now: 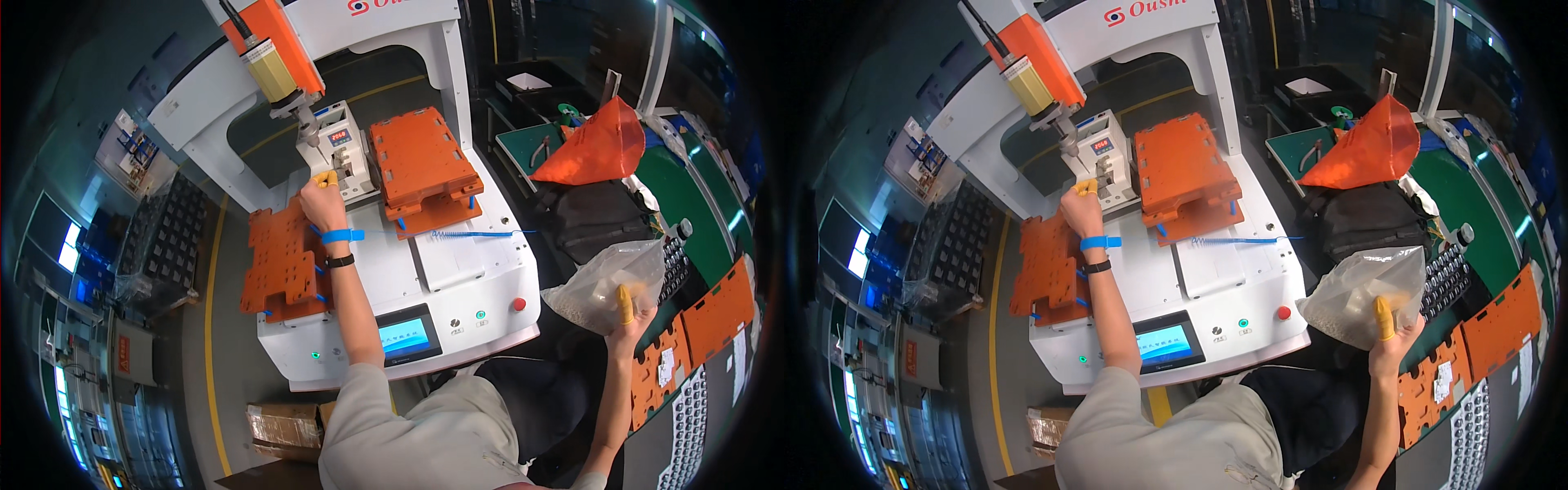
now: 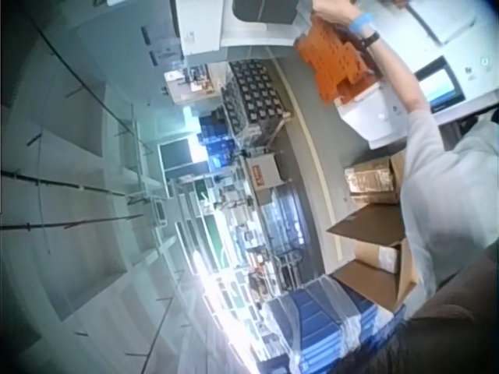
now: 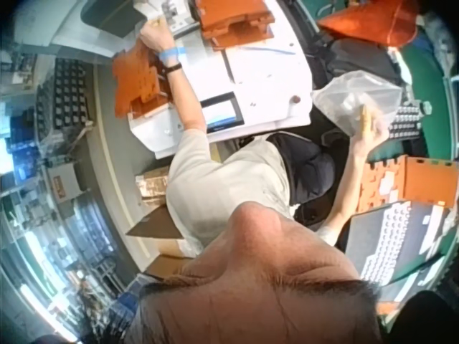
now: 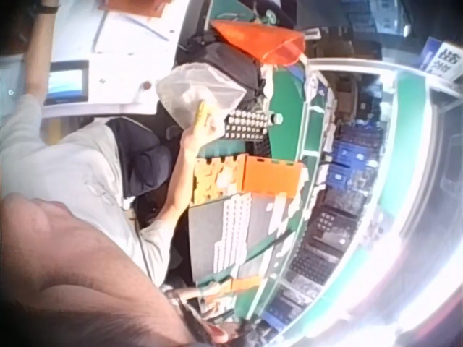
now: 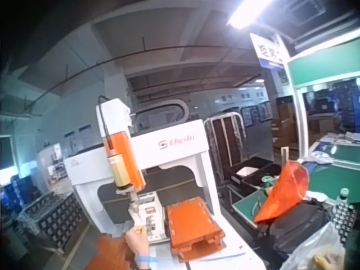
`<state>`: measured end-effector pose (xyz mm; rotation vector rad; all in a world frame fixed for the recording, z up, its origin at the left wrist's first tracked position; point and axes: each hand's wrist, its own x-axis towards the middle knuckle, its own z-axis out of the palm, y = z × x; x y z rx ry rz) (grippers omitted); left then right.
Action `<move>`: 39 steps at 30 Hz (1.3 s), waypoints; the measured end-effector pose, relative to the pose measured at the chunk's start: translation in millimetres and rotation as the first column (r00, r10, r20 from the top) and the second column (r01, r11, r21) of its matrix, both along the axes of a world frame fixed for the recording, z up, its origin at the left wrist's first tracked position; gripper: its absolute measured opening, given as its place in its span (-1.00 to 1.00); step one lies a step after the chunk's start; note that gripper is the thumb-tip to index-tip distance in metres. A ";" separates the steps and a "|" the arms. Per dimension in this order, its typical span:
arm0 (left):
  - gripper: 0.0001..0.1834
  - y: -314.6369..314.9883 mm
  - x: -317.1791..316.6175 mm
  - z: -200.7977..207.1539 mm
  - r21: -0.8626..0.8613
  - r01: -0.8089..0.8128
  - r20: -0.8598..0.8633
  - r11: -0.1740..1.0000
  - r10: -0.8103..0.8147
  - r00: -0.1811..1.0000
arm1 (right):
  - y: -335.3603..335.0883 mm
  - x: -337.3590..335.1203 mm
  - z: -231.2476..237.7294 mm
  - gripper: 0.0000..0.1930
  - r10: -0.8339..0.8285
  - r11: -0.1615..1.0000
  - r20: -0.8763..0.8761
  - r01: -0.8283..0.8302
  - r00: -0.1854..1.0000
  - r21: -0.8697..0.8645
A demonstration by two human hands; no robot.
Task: The person operates a press machine to process small components, then places them into orange trays. They handle small white rectangular parts and metallic cylindrical components, arranging them into slots on the trays. The person repeatedly loads trays into the machine and unloads them onto the workbench.
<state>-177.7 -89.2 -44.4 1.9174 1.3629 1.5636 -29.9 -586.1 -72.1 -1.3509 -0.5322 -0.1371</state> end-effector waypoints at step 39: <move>-0.71 -69.5 -48.9 -68.7 -0.512 0.432 -0.131 0.743 -0.565 0.815 | 2.0 -11.4 -17.2 -0.75 0.002 0.998 0.009 -0.002 1.000 -0.063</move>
